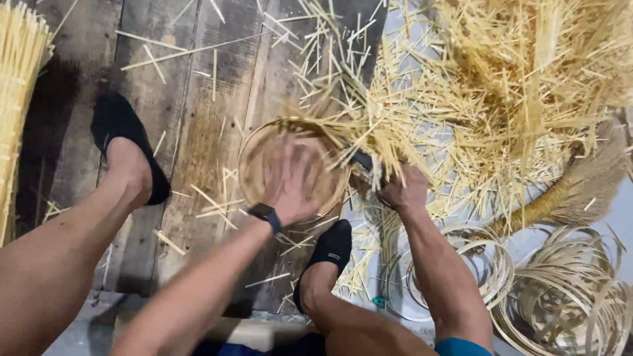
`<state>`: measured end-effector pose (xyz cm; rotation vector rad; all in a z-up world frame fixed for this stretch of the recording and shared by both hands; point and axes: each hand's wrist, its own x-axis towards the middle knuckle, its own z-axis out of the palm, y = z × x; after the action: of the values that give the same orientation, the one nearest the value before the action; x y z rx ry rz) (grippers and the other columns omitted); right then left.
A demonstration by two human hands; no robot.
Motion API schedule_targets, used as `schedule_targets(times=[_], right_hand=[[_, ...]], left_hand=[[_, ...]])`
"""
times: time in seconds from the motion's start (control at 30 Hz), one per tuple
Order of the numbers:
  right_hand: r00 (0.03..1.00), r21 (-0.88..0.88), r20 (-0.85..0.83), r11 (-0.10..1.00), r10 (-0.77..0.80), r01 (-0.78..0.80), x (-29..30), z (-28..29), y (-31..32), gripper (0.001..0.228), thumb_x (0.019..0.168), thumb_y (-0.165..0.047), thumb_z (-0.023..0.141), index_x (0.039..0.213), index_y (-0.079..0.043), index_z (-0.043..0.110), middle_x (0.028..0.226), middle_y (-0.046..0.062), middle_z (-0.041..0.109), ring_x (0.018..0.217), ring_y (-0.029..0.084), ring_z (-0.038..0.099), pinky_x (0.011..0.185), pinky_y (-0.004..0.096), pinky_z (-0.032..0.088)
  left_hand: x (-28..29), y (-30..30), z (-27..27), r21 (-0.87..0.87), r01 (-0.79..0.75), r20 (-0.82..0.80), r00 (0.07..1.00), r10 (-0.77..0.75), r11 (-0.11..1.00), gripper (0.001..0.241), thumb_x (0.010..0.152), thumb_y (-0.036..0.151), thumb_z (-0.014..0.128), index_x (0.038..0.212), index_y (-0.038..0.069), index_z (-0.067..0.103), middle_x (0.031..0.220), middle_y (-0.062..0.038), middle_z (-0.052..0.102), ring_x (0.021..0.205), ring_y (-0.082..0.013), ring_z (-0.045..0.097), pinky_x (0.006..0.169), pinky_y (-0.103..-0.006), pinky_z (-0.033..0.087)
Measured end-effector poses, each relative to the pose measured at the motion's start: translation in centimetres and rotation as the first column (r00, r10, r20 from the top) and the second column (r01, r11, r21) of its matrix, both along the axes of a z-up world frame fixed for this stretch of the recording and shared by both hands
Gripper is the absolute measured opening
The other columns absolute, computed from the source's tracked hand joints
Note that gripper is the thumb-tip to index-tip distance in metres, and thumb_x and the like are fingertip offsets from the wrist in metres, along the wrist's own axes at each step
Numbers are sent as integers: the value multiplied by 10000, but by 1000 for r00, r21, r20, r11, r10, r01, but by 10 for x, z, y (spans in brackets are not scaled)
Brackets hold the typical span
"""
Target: The person sits at a floor-level workspace and assembles a round bamboo sieve, pressing a woven bamboo mat into a circular bamboo frame and folding the protruding strip ends over the rim. They use scissors to trim the excess bamboo strips and rotate the sieve to work around its edge.
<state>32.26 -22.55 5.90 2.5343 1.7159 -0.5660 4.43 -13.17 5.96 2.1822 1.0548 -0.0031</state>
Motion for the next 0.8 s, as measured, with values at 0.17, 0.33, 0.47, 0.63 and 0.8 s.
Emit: schedule_targets(times=[0.17, 0.33, 0.47, 0.63, 0.8], right_hand=[[990, 331, 116, 937, 74, -109, -3, -24, -13, 397, 739, -348, 774, 1016, -73, 699, 904, 169, 618, 876, 374, 603, 783, 501, 496], [946, -48, 304, 993, 113, -103, -9, -43, 23, 325, 715, -293, 788, 939, -78, 689, 905, 120, 608, 878, 287, 611, 762, 437, 509], [977, 94, 162, 984, 138, -155, 19, -46, -16, 589, 625, -459, 863, 1061, -92, 715, 904, 152, 612, 874, 341, 613, 765, 474, 505], [989, 205, 105, 971, 104, -124, 7, -36, -29, 726, 506, -361, 856, 1186, -140, 730, 942, 138, 631, 876, 359, 608, 743, 503, 484], [935, 195, 338, 964, 106, -179, -26, -14, 17, 545, 496, -384, 864, 914, -84, 685, 895, 136, 608, 878, 328, 615, 781, 437, 521]], left_hand=[[14, -13, -4, 51, -412, 81, 910, 407, 910, 1233, 712, 400, 874, 1600, 38, 99, 1554, -376, 236, 1468, -556, 174, 1187, -638, 163], [12, -5, -5, 91, -348, -19, 936, 351, 933, 1287, 691, 387, 869, 1618, 43, 46, 1519, -378, 311, 1460, -551, 230, 1204, -599, 187], [2, 12, 11, 62, -179, -106, 977, 185, 982, 1271, 637, 378, 882, 1601, 92, 104, 1504, -316, 349, 1450, -501, 262, 1176, -601, 207], [-1, 9, 9, 46, -77, -84, 993, 81, 996, 1200, 627, 352, 880, 1602, 154, 208, 1502, -251, 388, 1446, -451, 298, 1146, -599, 248], [0, 6, -4, 94, -78, 7, 997, 78, 993, 1130, 649, 316, 872, 1595, 120, 285, 1483, -250, 413, 1431, -461, 320, 1152, -604, 269]])
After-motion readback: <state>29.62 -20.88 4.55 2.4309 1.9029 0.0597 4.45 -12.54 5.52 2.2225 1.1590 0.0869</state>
